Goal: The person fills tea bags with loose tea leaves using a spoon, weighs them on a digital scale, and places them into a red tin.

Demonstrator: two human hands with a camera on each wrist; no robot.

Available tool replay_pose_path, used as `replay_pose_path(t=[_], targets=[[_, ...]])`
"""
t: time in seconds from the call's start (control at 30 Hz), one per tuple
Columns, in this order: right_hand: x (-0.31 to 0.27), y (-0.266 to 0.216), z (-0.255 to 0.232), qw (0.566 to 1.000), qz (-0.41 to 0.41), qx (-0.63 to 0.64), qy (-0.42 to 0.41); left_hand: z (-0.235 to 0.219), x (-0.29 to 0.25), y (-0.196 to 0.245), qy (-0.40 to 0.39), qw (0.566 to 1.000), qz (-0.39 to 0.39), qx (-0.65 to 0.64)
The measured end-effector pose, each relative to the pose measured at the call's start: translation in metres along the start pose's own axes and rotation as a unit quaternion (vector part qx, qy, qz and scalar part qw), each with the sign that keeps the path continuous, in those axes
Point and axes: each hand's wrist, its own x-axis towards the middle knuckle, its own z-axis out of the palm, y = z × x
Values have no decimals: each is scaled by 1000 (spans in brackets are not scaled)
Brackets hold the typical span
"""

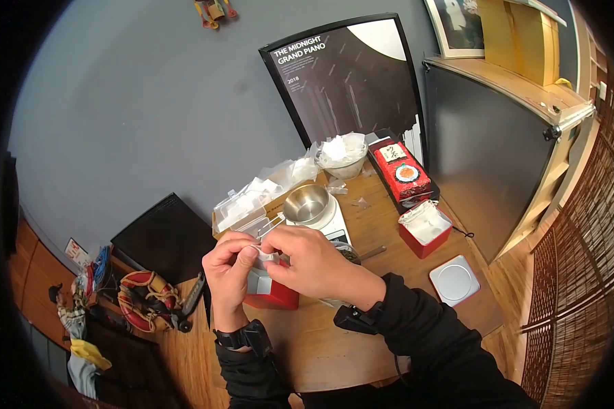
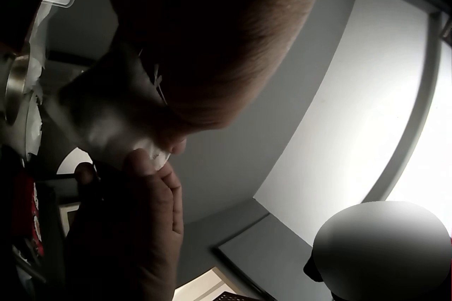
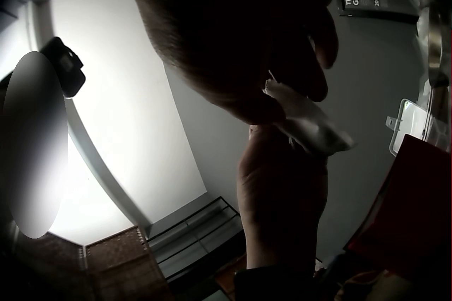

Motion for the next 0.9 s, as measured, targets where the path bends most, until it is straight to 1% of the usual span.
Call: replay_pose_path(t=[0.1,0.17,0.2,0.3,0.37,0.4,0.47,0.5,0.57,0.7,0.77,0.9], targets=[[-1,2,0,1000,-11,-12,1,-1,-2,0,-19,1000,-12,-10],[-1,5,1,999,-28,-20,22,-1,-4,4,-21,997,-62,-37],[-1,4,2,999,-27,-20,22,0,-5,5,-21,997,-63,-38],[-1,4,2,999,-38,-19,26,2,-4,10,-29,998,-50,-27],[-1,4,1,999,-37,-28,13,1,-4,14,-52,998,-36,26],[-1,4,1,999,-36,-27,13,0,-4,13,-52,998,-36,26],[-1,6,3,999,-33,-1,25,-1,-4,12,-49,997,-4,66],[0,3,1,999,-34,0,24,-3,-4,11,-48,997,-4,66],[1,-5,-6,999,6,37,23,-7,-4,11,-50,994,25,92],[0,4,-7,997,9,74,24,-7,-4,14,-30,995,33,87],[0,5,-7,998,-4,63,7,-8,-4,12,-23,996,40,82],[0,5,-7,999,-25,33,9,-7,-4,13,-16,995,42,89]])
